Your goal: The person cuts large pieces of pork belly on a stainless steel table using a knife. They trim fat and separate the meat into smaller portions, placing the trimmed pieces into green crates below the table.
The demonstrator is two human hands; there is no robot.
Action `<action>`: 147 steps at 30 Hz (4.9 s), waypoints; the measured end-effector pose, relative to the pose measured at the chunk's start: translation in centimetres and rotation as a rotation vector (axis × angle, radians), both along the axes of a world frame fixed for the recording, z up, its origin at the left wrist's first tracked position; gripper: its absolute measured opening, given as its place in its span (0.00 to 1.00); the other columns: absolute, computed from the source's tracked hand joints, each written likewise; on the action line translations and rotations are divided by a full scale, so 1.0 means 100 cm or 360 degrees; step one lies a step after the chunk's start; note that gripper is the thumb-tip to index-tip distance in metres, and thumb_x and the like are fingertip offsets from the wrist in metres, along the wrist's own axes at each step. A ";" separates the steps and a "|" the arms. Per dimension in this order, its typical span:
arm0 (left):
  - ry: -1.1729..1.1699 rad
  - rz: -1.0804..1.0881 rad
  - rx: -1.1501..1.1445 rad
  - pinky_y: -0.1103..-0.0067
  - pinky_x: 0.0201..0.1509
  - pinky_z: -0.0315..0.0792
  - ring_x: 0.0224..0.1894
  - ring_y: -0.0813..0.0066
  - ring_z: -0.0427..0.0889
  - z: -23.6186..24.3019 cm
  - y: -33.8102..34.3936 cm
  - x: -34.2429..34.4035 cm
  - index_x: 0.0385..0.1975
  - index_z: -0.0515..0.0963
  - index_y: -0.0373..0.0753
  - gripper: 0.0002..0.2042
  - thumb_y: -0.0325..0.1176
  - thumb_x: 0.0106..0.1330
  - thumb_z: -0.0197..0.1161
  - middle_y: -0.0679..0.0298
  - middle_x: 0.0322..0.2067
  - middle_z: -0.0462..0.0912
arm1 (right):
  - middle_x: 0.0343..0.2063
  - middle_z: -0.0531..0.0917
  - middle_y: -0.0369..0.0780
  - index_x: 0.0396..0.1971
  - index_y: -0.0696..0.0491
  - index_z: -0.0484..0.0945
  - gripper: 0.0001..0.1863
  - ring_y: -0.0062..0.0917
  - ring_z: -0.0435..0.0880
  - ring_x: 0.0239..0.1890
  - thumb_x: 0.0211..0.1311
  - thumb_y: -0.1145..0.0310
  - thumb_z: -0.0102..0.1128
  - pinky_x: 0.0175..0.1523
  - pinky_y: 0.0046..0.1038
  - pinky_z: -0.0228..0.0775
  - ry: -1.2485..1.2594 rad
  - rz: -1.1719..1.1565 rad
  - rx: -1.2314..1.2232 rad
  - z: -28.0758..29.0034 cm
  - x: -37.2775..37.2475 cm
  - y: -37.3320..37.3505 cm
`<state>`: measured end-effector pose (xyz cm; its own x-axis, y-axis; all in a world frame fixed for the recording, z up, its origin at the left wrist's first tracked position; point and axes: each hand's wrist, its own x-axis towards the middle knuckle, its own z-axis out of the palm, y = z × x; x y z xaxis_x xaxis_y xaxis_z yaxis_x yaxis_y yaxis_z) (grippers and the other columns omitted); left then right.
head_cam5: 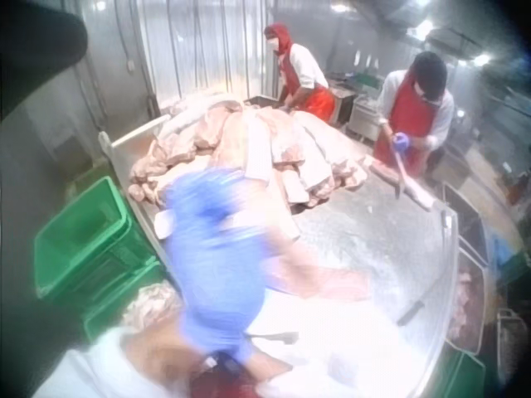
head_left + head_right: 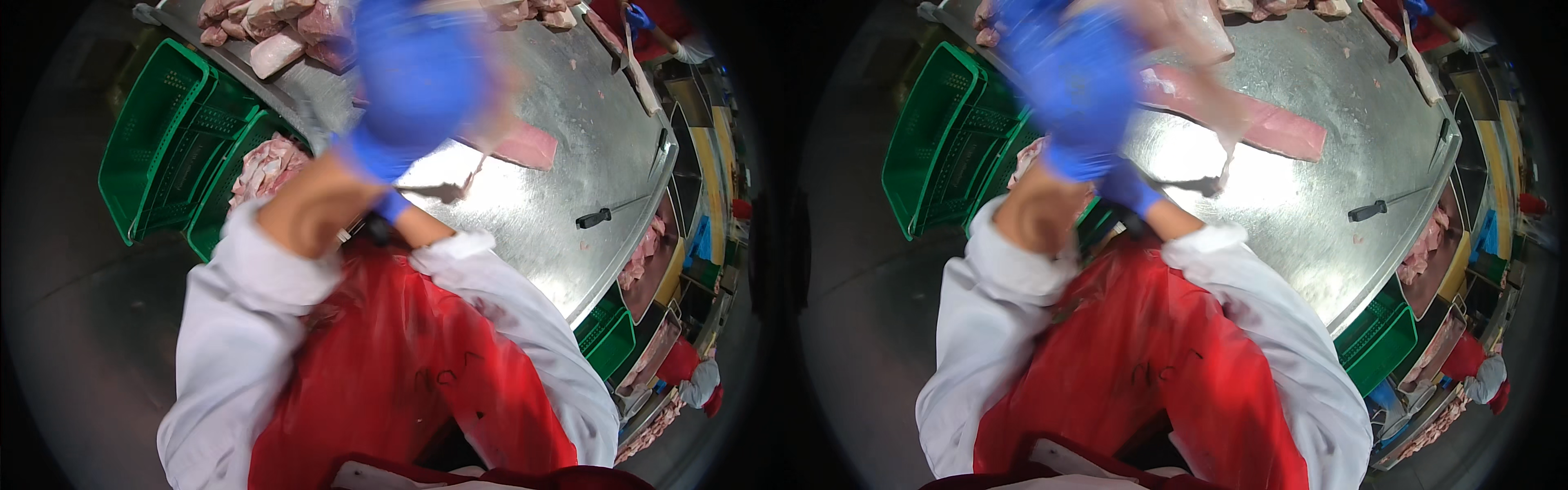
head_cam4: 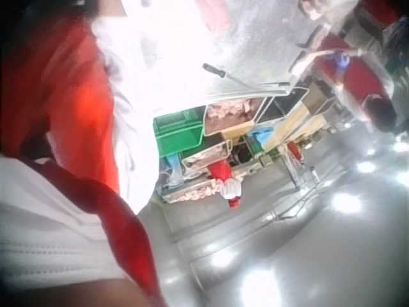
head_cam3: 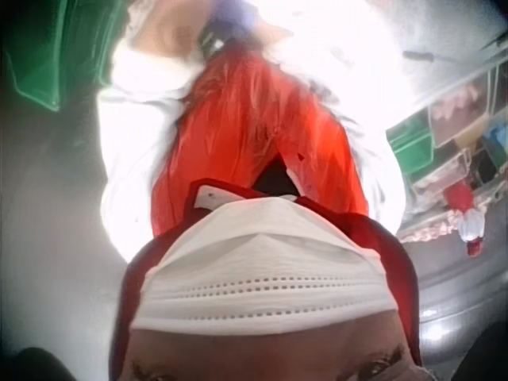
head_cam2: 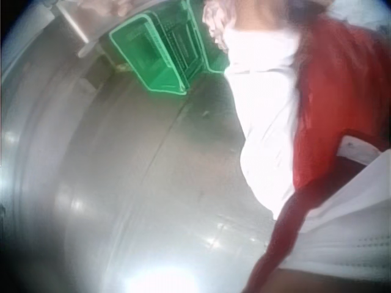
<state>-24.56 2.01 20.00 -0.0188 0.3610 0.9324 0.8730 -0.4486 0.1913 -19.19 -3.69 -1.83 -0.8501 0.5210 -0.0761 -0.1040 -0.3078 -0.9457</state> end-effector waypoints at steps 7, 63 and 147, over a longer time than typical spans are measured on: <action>-0.0113 0.0486 -0.2129 0.68 0.52 0.72 0.43 0.51 0.77 -0.153 -0.201 -0.236 0.46 0.71 0.32 0.15 0.33 0.64 0.59 0.48 0.40 0.76 | 0.23 0.80 0.36 0.71 0.47 0.59 0.35 0.17 0.77 0.20 0.64 0.73 0.55 0.24 0.21 0.72 -0.0496 -0.1087 -0.0091 -0.035 0.190 0.048; -0.1524 -0.0305 -0.2009 0.73 0.45 0.76 0.36 0.68 0.85 -0.292 0.045 0.047 0.36 0.81 0.39 0.13 0.43 0.62 0.62 0.61 0.31 0.86 | 0.30 0.83 0.57 0.73 0.54 0.43 0.43 0.51 0.84 0.30 0.60 0.68 0.52 0.36 0.46 0.76 -0.2389 -0.0718 0.1214 0.002 0.189 0.106; -0.0500 0.0120 -0.1449 0.80 0.38 0.73 0.30 0.81 0.75 -0.157 -0.086 -0.040 0.51 0.75 0.34 0.18 0.33 0.63 0.68 0.68 0.28 0.78 | 0.38 0.84 0.53 0.71 0.26 0.55 0.36 0.44 0.85 0.39 0.65 0.62 0.53 0.48 0.36 0.75 -0.1262 -0.0369 0.0790 -0.008 0.307 0.053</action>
<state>-28.58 -6.57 4.31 -0.2722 0.9307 0.2445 0.7431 0.0418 0.6679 11.47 1.63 -2.60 -0.5181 0.7973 -0.3097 0.6135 0.0941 -0.7841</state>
